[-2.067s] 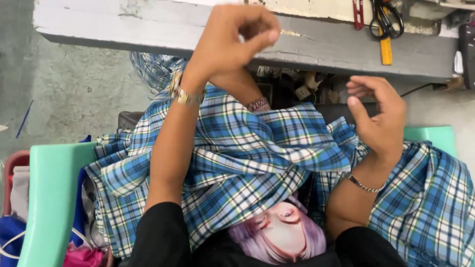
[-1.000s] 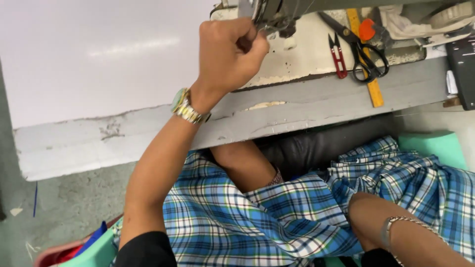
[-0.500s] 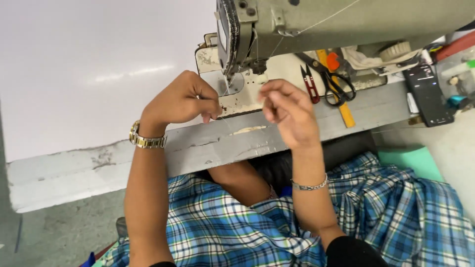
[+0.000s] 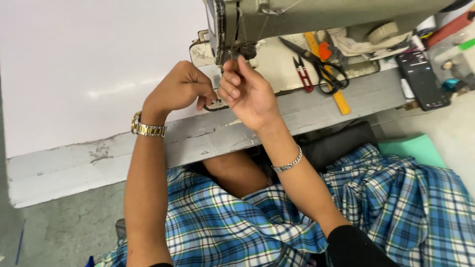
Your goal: Trimming loose threads from a plaid garment and marking a quality control checklist at a sewing station.
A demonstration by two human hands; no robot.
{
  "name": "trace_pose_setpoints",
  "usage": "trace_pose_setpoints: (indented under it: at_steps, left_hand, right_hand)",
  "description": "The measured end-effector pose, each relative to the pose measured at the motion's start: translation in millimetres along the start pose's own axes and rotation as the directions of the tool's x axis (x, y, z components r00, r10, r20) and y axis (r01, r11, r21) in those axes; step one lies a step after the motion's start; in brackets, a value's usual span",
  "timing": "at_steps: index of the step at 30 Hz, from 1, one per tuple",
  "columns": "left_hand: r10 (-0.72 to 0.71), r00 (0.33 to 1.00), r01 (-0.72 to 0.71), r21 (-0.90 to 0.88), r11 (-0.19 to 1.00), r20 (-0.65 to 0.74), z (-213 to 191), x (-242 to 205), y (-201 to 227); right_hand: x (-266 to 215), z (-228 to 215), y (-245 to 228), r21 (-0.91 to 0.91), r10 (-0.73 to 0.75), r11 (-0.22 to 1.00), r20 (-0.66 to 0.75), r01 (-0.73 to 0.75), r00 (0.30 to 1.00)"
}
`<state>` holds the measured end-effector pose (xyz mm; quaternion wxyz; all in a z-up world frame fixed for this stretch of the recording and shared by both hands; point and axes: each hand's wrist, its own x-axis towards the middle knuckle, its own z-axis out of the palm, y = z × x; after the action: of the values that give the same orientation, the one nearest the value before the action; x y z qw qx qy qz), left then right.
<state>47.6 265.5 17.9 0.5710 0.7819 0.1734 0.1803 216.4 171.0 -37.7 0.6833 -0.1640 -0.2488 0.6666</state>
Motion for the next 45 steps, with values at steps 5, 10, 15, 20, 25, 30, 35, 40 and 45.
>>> trace_pose_setpoints:
  at_steps: [5, 10, 15, 20, 25, 30, 35, 40, 45]
  left_hand:
    - [-0.025, 1.0, 0.025, 0.012, 1.0, 0.0, 4.8, -0.8, 1.4]
    - [-0.008, 0.999, 0.012, 0.111, 0.994, -0.033, 0.2, -3.9, 13.2]
    - [0.074, 0.993, -0.06, 0.142, 0.988, -0.096, 1.3, -7.0, 9.3]
    - [0.146, 0.987, -0.157, -0.202, 0.967, -0.07, 18.3, 6.2, 1.3]
    - [0.07, 0.992, -0.097, -0.27, 0.958, -0.106, 23.8, 10.4, -9.0]
    - [-0.013, 0.998, -0.002, -0.229, 0.973, -0.062, 25.9, 6.1, -4.0]
    - [-0.015, 1.0, 0.015, -0.066, 0.998, 0.004, 20.8, 6.8, -15.7]
    - [-0.053, 0.996, 0.054, 0.013, 0.998, -0.074, 11.6, -3.4, -1.3]
    - [-0.189, 0.98, 0.197, 0.231, 0.953, -0.059, 10.5, 5.0, -35.2]
  right_hand:
    - [5.5, 15.7, 2.7, -0.058, -0.093, 0.995, -0.12, 0.087, 0.988]
    - [4.4, 17.2, 2.8, -0.084, -0.125, 0.99, -0.197, 0.111, 0.972]
    - [-6.3, 7.5, 1.7, -0.362, -0.102, 0.932, -0.274, -0.005, 0.956]
    - [-16.7, -7.6, 6.9, -0.835, -0.264, 0.549, -0.22, -0.041, 0.939]
    - [-20.3, -6.7, 22.3, -0.953, -0.455, 0.266, 0.01, 0.146, 0.891]
    - [-22.9, -19.7, 28.9, -0.978, -0.534, 0.133, 0.064, 0.158, 0.843]
    - [-21.8, -33.8, 35.9, -0.987, -0.559, 0.095, 0.054, 0.128, 0.827]
    - [-35.0, 7.8, 22.3, -0.95, -0.608, 0.218, 0.046, 0.222, 0.793]
    - [-40.7, 10.0, 23.3, -0.852, -0.529, 0.391, 0.102, 0.348, 0.843]
